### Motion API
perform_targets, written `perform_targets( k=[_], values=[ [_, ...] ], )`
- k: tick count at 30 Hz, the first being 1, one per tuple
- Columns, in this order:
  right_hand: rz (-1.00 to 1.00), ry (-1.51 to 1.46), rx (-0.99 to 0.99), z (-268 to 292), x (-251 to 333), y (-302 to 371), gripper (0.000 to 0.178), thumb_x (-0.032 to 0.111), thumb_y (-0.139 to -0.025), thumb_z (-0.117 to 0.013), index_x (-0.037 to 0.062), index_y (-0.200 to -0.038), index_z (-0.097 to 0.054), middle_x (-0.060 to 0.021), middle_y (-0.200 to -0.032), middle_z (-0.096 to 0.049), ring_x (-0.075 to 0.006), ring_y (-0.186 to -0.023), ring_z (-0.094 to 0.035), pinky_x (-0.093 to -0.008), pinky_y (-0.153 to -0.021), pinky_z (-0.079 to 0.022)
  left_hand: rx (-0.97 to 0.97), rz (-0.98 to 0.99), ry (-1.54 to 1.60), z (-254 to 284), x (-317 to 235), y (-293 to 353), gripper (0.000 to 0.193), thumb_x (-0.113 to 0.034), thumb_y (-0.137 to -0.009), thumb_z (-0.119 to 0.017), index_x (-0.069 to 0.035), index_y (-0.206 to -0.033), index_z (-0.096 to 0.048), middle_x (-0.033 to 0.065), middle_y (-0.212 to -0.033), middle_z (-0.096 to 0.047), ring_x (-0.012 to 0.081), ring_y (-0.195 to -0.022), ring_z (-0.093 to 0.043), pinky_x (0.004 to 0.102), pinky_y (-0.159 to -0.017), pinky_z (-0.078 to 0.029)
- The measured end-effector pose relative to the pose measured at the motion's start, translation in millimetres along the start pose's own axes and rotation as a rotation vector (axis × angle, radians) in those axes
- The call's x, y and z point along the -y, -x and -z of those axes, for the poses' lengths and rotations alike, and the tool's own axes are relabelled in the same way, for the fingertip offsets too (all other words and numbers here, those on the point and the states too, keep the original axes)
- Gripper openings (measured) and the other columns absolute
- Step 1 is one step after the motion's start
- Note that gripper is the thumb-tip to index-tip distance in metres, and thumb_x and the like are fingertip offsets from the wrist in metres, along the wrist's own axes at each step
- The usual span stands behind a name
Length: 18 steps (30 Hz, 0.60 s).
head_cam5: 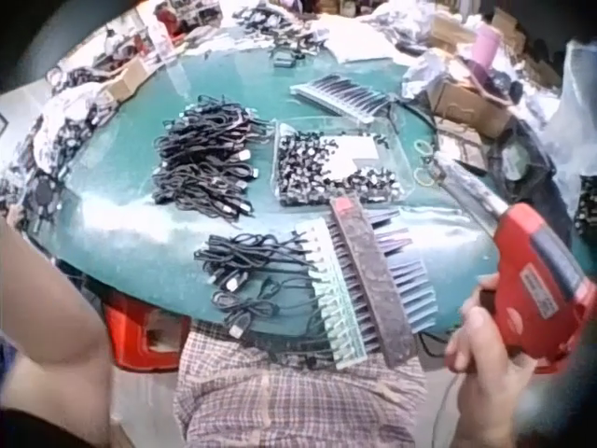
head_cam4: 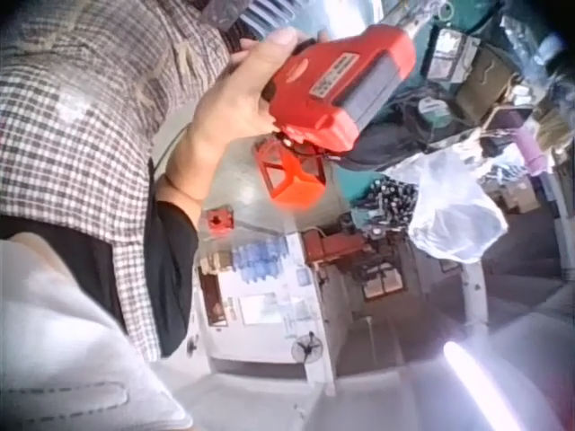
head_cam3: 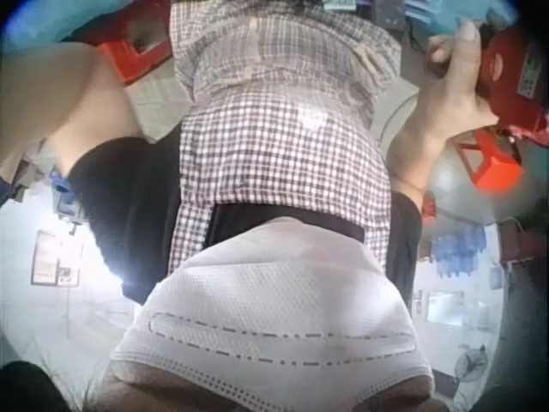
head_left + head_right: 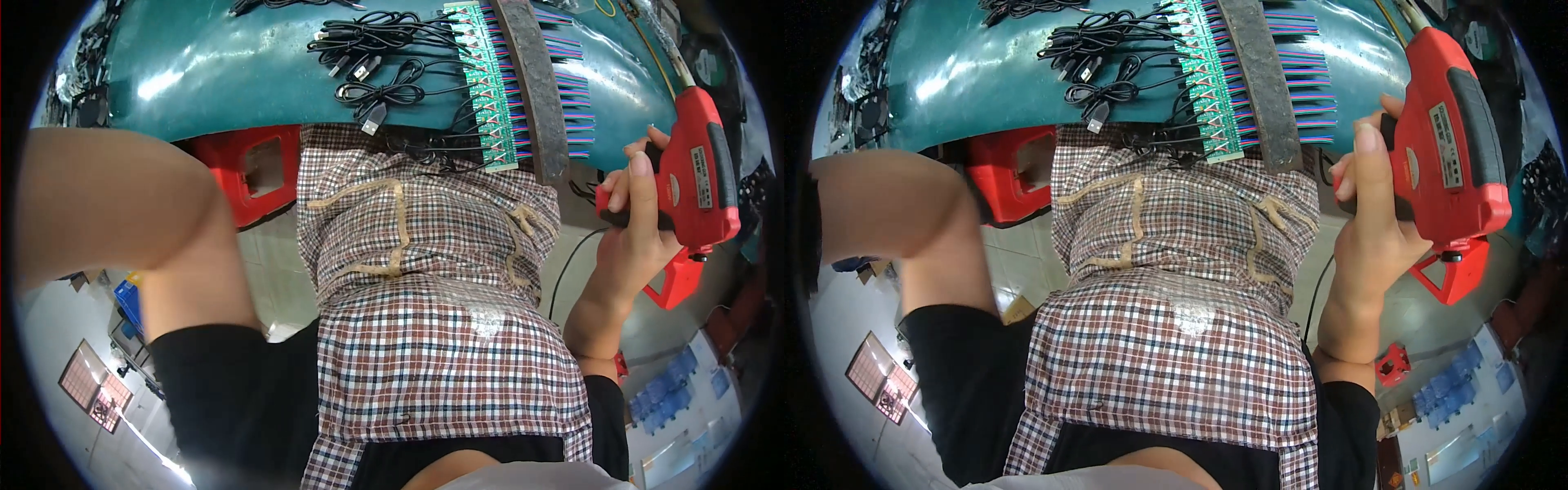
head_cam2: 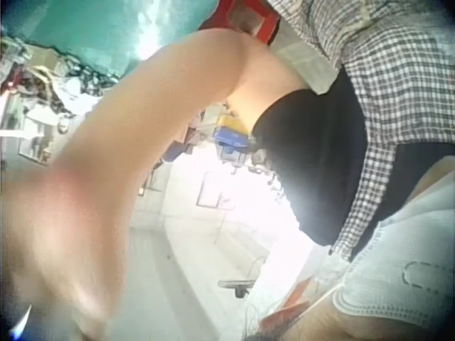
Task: The person attaches USB cables to circuit boards by positioning wire ends and soldering them onto the boards using a soldering gun.
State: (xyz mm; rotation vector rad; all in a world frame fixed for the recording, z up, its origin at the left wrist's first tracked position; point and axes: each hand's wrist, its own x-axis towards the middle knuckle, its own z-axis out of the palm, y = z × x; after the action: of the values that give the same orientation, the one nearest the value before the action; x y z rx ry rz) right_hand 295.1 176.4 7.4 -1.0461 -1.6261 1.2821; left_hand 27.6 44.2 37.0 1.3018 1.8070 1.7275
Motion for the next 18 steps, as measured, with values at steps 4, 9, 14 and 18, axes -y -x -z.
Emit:
perform_targets(
  k=[4, 9, 14, 18],
  values=[
    [-0.001, 0.022, 0.006, -1.0, -8.4, -2.2, 0.030, 0.001, -0.089, -0.066, -0.0094, -0.115, -0.057, -0.0107, -0.089, -0.062, -0.0075, -0.055, -0.047, -0.0244, -0.054, -0.046, 0.037, 0.087, 0.015, -6.7, 15.2, 5.3, 0.029, -0.022, -0.093, -0.060, 0.000, -0.110, -0.068, 0.0113, -0.106, -0.068, 0.0181, -0.093, -0.063, 0.0299, -0.087, -0.047],
    [-0.038, 0.088, 0.044, -3.4, -24.3, -10.8, 0.031, -0.001, -0.088, -0.067, -0.0079, -0.117, -0.057, -0.0097, -0.090, -0.062, -0.0089, -0.058, -0.052, -0.0248, -0.057, -0.047, 0.117, 0.064, -0.022, -6.4, 41.0, -28.3, 0.030, -0.023, -0.093, -0.060, 0.000, -0.110, -0.068, 0.0110, -0.107, -0.068, 0.0186, -0.093, -0.064, 0.0304, -0.087, -0.048],
    [0.024, 0.169, 0.135, -7.8, -38.8, -12.5, 0.051, -0.004, -0.078, -0.079, -0.0019, -0.123, -0.055, -0.0017, -0.099, -0.059, -0.0080, -0.080, -0.059, -0.0223, -0.067, -0.046, 0.187, 0.005, -0.064, -11.3, 49.3, -58.6, 0.030, -0.024, -0.093, -0.061, 0.000, -0.111, -0.068, 0.0107, -0.107, -0.068, 0.0192, -0.094, -0.064, 0.0310, -0.087, -0.048],
    [0.275, 0.366, 0.198, -21.4, -52.9, -28.2, 0.060, 0.008, -0.069, -0.087, -0.0007, -0.116, -0.051, -0.0102, -0.098, -0.058, -0.0228, -0.086, -0.061, -0.0338, -0.075, -0.049, 0.215, 0.013, -0.100, -14.4, 53.4, -68.2, 0.031, -0.024, -0.093, -0.061, -0.001, -0.112, -0.067, 0.0105, -0.107, -0.068, 0.0196, -0.094, -0.064, 0.0314, -0.087, -0.049]
  ],
)
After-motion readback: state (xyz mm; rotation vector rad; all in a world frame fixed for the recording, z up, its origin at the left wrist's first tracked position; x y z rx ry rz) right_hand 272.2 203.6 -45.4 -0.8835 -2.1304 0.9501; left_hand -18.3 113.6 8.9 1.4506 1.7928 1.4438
